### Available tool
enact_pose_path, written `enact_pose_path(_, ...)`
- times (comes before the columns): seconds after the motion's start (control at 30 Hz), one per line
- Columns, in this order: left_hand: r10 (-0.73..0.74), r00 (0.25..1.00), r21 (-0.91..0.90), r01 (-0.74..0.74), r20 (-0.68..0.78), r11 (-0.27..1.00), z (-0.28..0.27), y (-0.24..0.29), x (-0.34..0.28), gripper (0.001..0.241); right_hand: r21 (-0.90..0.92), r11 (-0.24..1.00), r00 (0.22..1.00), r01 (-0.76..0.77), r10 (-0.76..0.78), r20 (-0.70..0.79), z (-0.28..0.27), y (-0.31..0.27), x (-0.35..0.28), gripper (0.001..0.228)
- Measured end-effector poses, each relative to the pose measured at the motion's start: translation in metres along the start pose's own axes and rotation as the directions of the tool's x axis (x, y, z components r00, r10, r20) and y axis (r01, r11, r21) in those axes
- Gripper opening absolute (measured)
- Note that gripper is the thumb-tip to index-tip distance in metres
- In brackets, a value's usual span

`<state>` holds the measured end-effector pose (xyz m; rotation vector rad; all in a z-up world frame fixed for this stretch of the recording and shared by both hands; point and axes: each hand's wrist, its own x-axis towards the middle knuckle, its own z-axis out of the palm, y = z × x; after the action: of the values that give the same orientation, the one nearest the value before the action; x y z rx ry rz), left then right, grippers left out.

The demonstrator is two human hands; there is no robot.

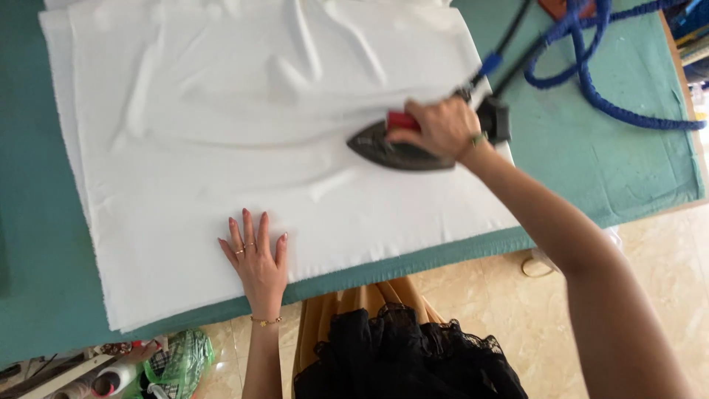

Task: Ironing a piece of white fabric on an ironing board.

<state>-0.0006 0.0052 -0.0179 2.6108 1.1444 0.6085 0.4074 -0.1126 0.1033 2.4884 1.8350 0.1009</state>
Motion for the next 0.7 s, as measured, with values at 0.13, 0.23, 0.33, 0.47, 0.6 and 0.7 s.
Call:
enact_pose_path(0.13,0.085,0.996,0.029,-0.084,-0.014,0.996,0.014,0.017,-0.006,0.05,-0.004,0.998,0.976,0.057,-0.057,-0.209,0.011,0.018,0.026,0.073)
enact_pose_path(0.23,0.238,0.97,-0.122,-0.242,-0.047,0.962,0.032,0.072,-0.019,0.05,-0.038,0.999,0.999,-0.021,0.019,-0.049,0.009,0.008,0.007,0.072)
enact_pose_path(0.33,0.318,0.945,-0.182,-0.302,0.071,0.936,0.037,0.126,-0.029,0.041,0.006,1.0,0.998,-0.01,0.009,0.066,-0.004,-0.022,-0.045,0.07)
enact_pose_path(0.47,0.423,0.901,-0.238,-0.392,0.094,0.889,0.064,0.148,-0.039,0.035,0.109,0.992,0.994,0.06,-0.049,-0.1,0.001,-0.039,-0.1,0.069)
enact_pose_path(0.6,0.493,0.862,-0.23,-0.459,0.12,0.858,0.069,0.16,-0.043,0.033,0.068,0.996,0.995,0.049,-0.043,-0.092,0.0,-0.027,-0.102,0.067)
enact_pose_path(0.7,0.5,0.859,-0.256,-0.462,0.11,0.849,0.076,0.168,-0.048,0.033,-0.019,0.999,0.993,0.035,-0.037,-0.11,-0.005,0.001,-0.075,0.065)
